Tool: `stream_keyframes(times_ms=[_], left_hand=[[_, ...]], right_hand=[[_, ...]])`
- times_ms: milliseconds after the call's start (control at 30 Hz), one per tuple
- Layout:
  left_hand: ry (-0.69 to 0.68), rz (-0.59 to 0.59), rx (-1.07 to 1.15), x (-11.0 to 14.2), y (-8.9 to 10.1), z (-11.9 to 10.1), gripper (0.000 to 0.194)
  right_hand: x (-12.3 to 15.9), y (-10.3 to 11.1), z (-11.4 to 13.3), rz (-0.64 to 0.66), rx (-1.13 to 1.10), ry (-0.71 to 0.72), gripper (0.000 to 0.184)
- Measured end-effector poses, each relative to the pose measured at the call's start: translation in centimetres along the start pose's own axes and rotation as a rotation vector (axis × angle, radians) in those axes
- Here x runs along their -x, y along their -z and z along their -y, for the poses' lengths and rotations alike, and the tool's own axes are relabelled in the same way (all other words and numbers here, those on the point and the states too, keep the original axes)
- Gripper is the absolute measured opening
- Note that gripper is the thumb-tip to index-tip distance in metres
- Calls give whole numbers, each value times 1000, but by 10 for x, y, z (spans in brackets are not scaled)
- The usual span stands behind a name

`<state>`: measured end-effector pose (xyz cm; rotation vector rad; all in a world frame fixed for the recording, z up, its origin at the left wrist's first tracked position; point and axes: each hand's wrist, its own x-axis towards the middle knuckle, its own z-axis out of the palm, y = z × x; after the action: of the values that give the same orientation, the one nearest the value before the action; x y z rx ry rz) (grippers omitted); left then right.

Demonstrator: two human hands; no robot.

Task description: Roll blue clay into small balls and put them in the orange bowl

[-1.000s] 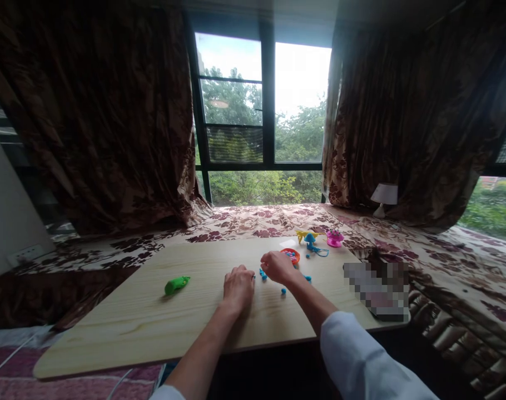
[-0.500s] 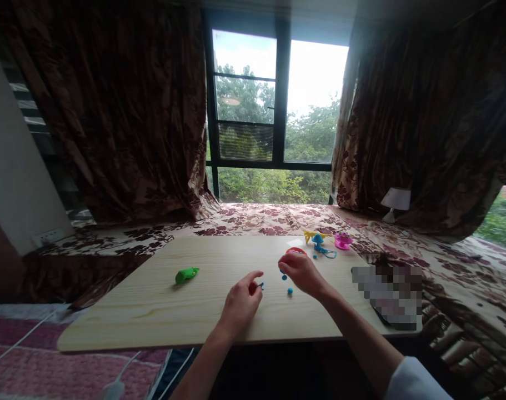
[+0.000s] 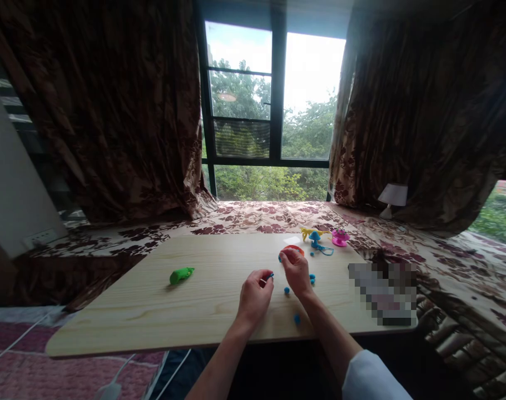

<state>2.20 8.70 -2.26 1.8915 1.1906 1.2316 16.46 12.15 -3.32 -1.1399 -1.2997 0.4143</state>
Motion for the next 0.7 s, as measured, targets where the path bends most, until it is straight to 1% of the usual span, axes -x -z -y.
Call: stream_keyframes(times_ms=[100, 133, 167, 200, 233, 300, 367, 433, 567, 700], left_hand=[[-81, 42, -27, 29, 3, -21, 19], [-115, 77, -33, 40, 2, -28, 16], [-166, 138, -43, 51, 0, -34, 15], [-268, 215, -97, 61, -4, -39, 17], [-339, 261, -165, 69, -8, -42, 19], [-414, 292, -278, 77, -16, -42, 22], [-413, 269, -323, 75, -22, -37, 22], [-382, 234, -319, 66, -23, -31, 20], [-302, 160, -308, 44, -15, -15, 17], [-233, 101, -314, 30, -4, 3, 25]], right_hand=[[-2, 13, 3, -66, -79, -19, 25], [-4, 18, 5, -86, -101, -27, 25], [-5, 24, 5, -105, -120, -36, 26], [-6, 28, 6, -122, -136, -44, 26], [-7, 32, 6, -136, -146, -52, 26], [-6, 38, 4, -147, -156, -70, 26], [-3, 40, 2, -128, -152, -89, 27], [1, 41, -2, -76, -139, -107, 27], [14, 41, -11, 80, -83, -132, 27], [25, 41, -15, 212, 4, -105, 25]])
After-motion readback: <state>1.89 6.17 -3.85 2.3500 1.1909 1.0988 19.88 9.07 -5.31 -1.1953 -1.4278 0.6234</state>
